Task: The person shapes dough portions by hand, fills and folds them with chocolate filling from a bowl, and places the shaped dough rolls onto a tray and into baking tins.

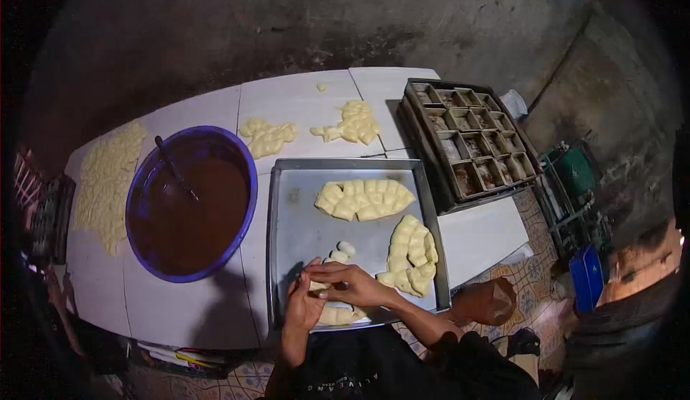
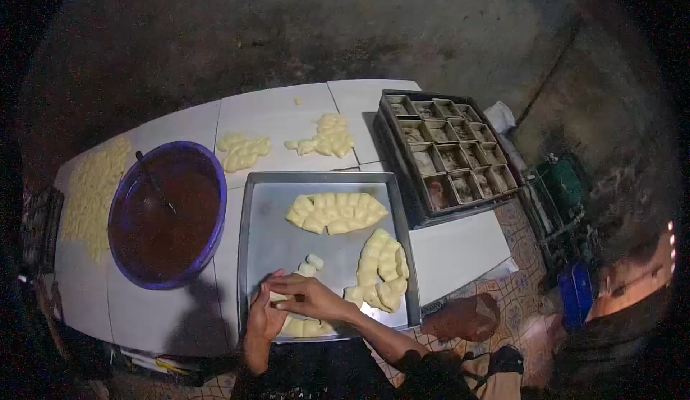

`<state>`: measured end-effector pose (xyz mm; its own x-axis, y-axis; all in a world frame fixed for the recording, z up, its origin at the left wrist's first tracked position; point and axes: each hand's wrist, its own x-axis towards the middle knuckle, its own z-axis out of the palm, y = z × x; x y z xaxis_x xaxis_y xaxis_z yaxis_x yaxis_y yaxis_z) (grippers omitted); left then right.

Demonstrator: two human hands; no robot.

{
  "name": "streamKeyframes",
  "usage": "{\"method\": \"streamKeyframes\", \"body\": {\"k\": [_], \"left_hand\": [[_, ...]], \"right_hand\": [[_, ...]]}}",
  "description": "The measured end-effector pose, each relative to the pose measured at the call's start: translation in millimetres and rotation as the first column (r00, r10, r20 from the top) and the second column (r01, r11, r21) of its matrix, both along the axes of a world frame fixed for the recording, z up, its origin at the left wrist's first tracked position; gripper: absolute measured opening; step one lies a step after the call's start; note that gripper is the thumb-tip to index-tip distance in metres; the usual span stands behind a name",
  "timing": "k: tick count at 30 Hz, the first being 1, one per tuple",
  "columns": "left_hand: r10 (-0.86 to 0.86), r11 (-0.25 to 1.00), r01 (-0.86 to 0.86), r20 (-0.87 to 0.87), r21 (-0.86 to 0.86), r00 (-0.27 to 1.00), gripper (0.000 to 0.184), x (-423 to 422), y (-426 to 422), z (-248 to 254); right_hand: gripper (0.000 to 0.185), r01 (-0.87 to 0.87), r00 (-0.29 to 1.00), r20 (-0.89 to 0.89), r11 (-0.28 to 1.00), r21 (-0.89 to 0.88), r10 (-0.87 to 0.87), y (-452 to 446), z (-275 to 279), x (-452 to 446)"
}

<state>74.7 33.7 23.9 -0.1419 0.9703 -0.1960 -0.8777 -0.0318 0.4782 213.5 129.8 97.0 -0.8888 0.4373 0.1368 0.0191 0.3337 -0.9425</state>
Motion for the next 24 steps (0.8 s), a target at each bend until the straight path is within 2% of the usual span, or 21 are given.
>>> {"method": "streamKeyframes", "body": {"k": [1,2,3,4,5,7,8,9,10,11,12,13,15,17,19,21,23,24], "left_hand": [[0.076,0.997,-0.076,-0.034,-0.009,0.997,0.043,0,3,-8],[0.081,0.997,-0.082,-0.037,-0.006,0.996,0.043,-4,2,-8],[0.15,0.986,-0.152,-0.029,-0.074,0.988,0.036,-9,-6,-8],[0.224,0.963,-0.226,-0.029,-0.147,0.974,0.03,-12,-17,-7],[0.315,0.917,-0.319,-0.059,-0.237,0.947,0.029,-14,-27,3],[0.408,0.848,-0.431,-0.138,-0.309,0.902,0.032,-20,-43,1],[0.406,0.829,-0.441,-0.173,-0.343,0.897,0.03,-21,-44,9],[0.395,0.834,-0.432,-0.175,-0.344,0.902,0.03,-19,-46,4],[0.292,0.85,-0.494,-0.619,-0.181,0.729,0.027,-16,-47,-4],[0.189,0.888,-0.46,-0.913,0.002,0.361,0.023,-14,-48,-10],[0.275,0.897,-0.404,-0.489,-0.179,0.828,0.02,-23,-47,-14],[0.243,0.918,-0.361,-0.484,-0.164,0.841,0.02,-24,-44,-19],[0.284,0.943,-0.329,-0.388,-0.052,0.877,0.021,-22,-41,-31],[0.283,0.954,-0.299,-0.336,0.006,0.898,0.022,-17,-39,-35],[0.299,0.953,-0.301,-0.062,-0.043,0.952,0.025,-16,-34,-38],[0.27,0.961,-0.274,-0.101,-0.031,0.958,0.024,-13,-31,-43],[0.282,0.956,-0.283,-0.021,-0.075,0.959,0.025,-16,-27,-51],[0.274,0.959,-0.275,-0.022,-0.064,0.961,0.025,-21,-30,-63]], "right_hand": [[0.034,0.083,0.996,-0.029,0.988,-0.128,-0.087,5,-18,1],[0.032,0.254,0.964,-0.023,0.944,-0.212,-0.265,13,-34,2],[0.029,0.403,0.908,0.008,0.865,-0.299,-0.42,17,-46,2],[0.027,0.533,0.841,-0.033,0.837,-0.128,-0.54,23,-48,3],[0.043,0.537,0.84,-0.016,0.827,0.169,-0.542,31,-53,4],[0.061,0.449,0.808,0.118,0.734,0.51,-0.577,23,-64,2],[0.067,0.356,0.821,0.213,0.767,0.534,-0.529,18,-73,-3],[0.067,0.366,0.815,0.214,0.764,0.531,-0.538,11,-83,-8],[0.063,0.282,0.804,0.231,0.694,0.663,-0.548,3,-94,-12],[0.059,0.191,0.785,0.248,0.603,0.775,-0.568,-2,-103,-14],[0.051,0.28,0.784,0.178,0.594,0.754,-0.595,-2,-110,-13],[0.04,0.349,0.748,0.192,0.623,0.7,-0.635,6,-113,-14],[0.034,0.431,0.746,0.15,0.643,0.633,-0.648,20,-122,-8],[0.033,0.437,0.735,0.098,0.579,0.688,-0.671,20,-122,-4],[0.032,0.363,0.74,0.253,0.686,0.631,-0.624,21,-114,-3],[0.029,0.403,0.727,0.263,0.703,0.586,-0.635,25,-120,0],[0.028,0.403,0.86,0.156,0.835,0.373,-0.485,43,-119,7],[0.023,0.478,0.861,0.157,0.876,0.07,-0.483,46,-110,17]]}}
